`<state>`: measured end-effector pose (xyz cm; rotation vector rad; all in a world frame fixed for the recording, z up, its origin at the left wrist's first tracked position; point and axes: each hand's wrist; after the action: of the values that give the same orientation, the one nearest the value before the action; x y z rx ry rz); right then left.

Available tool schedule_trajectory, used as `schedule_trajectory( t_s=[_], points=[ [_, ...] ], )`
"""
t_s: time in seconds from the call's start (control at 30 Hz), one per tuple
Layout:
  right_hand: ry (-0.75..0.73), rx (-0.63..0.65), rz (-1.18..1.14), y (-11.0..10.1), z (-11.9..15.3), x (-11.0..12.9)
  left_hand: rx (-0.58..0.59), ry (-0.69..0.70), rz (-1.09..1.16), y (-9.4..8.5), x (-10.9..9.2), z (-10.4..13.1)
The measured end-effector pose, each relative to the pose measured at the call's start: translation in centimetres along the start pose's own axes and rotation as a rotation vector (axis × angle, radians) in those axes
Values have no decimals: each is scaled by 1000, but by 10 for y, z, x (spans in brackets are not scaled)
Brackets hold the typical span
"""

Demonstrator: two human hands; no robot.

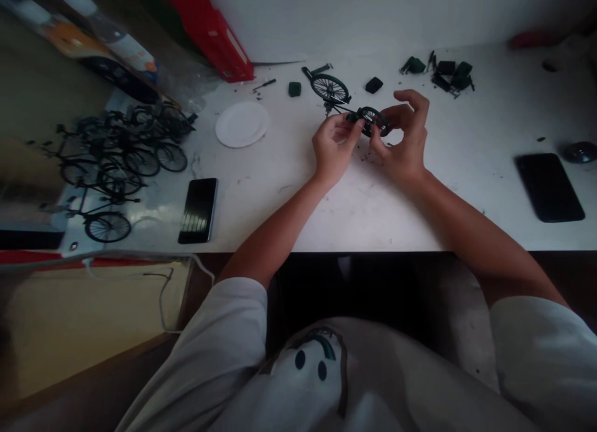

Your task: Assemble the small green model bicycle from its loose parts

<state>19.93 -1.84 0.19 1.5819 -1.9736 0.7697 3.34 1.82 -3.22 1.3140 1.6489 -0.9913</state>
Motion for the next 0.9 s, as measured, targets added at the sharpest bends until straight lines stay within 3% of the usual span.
schedule_trajectory(
  t_s=[0.27,0.43,0.63,0.9],
  points=[
    [135,78,101,-3,0,-3,-35,-50,125,10,7,0],
    [82,60,116,-5,0,-12,4,-90,167,9,8,-1],
    [-11,131,109,-9,-2,-18,35,-112,251,6,6,0],
    [90,122,150,-7,-1,-20,36,-131,269,6,9,1]
  ],
)
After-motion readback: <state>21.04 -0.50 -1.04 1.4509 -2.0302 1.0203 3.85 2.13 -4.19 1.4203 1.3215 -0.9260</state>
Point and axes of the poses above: each hand's wrist, its own z-axis away from the middle knuckle, its own y-axis out of the palm, x = y × z, and after that the axes turned 12 degrees about -z, right-handed
